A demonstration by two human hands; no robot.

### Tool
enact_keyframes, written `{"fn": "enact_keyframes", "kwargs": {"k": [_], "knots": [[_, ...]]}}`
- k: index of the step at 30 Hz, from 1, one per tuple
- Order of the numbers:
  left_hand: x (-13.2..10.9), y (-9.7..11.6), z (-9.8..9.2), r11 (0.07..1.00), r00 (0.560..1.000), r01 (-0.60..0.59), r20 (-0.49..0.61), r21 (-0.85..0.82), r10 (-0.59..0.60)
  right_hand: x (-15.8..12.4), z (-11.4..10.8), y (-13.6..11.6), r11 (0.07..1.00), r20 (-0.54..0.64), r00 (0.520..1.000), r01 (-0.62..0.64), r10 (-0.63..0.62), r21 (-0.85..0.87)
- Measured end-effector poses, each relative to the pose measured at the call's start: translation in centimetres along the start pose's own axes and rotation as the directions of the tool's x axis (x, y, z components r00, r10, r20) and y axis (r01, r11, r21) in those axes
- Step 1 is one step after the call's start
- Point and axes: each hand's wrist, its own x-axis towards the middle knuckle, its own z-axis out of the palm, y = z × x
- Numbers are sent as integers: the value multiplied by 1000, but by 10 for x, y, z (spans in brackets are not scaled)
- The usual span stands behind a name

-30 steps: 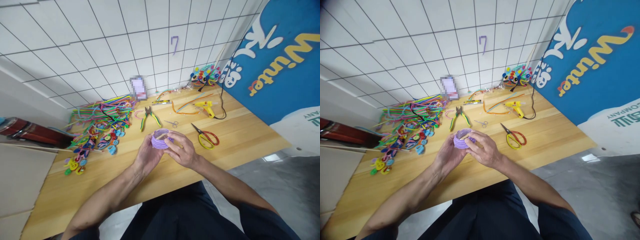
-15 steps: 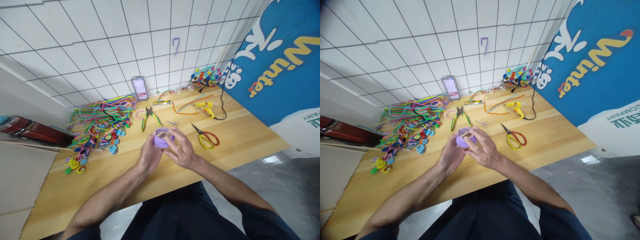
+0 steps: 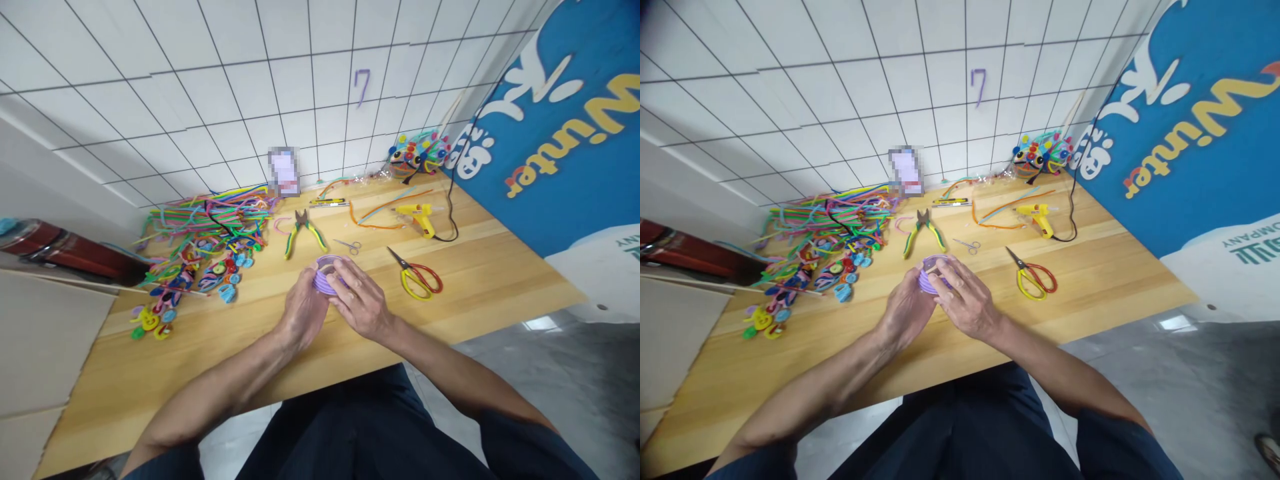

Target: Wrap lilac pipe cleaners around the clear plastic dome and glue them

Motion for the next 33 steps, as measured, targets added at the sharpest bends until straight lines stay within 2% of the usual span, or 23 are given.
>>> {"fn": "enact_keyframes", "kwargs": {"k": [6,12,16,23,28,33], "knots": [[3,3,0,999,999,43,12,8,-43,-2,3,4,999,3,1000,-18,18,35],[4,12,2,999,996,-7,93,32,4,-4,-5,18,976,2,986,-166,168,141],[4,15,0,1000,993,1,117,3,-1,-3,-5,18,977,1,991,-135,136,166],[3,15,-3,999,984,52,169,1,-52,-5,0,11,968,-72,985,-141,158,208],[6,13,-4,997,981,72,180,-3,-71,-3,-4,13,978,-98,985,-121,139,168],[7,12,-4,998,984,57,169,-6,-55,2,-5,11,996,-113,992,-44,52,71]]}}
